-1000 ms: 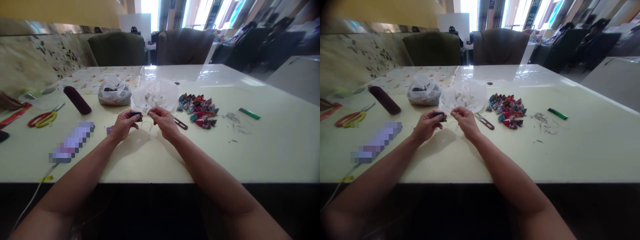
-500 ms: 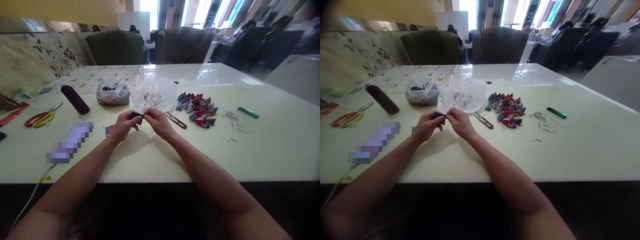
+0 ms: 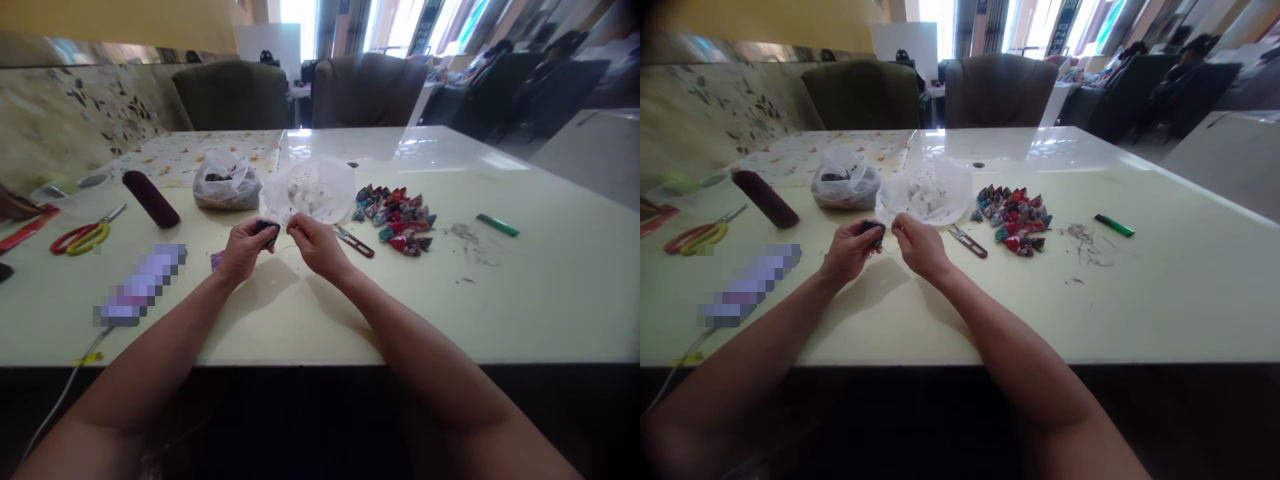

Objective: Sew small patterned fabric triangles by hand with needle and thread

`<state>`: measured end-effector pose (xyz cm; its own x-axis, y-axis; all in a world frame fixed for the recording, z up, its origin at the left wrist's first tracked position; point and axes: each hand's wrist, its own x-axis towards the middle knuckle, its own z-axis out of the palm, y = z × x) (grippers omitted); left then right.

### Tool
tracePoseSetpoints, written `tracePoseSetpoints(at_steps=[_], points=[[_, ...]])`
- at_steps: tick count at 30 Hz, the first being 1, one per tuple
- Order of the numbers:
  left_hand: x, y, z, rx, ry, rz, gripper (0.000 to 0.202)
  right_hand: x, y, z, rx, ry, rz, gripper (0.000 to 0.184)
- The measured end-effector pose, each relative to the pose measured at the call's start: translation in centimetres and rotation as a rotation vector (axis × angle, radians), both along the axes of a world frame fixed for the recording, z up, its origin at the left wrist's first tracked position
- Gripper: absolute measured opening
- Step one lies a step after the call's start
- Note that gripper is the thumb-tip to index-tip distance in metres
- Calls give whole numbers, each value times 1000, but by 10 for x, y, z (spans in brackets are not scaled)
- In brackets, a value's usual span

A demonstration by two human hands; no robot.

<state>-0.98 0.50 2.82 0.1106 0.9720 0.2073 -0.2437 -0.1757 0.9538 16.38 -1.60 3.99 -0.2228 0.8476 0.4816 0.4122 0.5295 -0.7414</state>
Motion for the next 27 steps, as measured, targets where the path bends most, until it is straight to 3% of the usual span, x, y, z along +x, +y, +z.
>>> tracePoseSetpoints(at_steps=[12, 16, 18, 23, 27], points=[[0, 1, -2, 16, 19, -8, 21, 0, 0, 0, -2, -50, -17, 11], [0, 1, -3, 37, 26, -24, 20, -1, 1, 0, -23, 22, 7, 10], [0, 1, -3, 40, 25, -29, 20, -4, 1, -2, -112, 160, 52, 10], [0, -1, -1, 47, 40, -44, 22, -12, -4, -3, -513, 553, 212, 9], [-1, 0, -2, 49, 38, -42, 23, -13, -6, -3, -568, 621, 254, 9]])
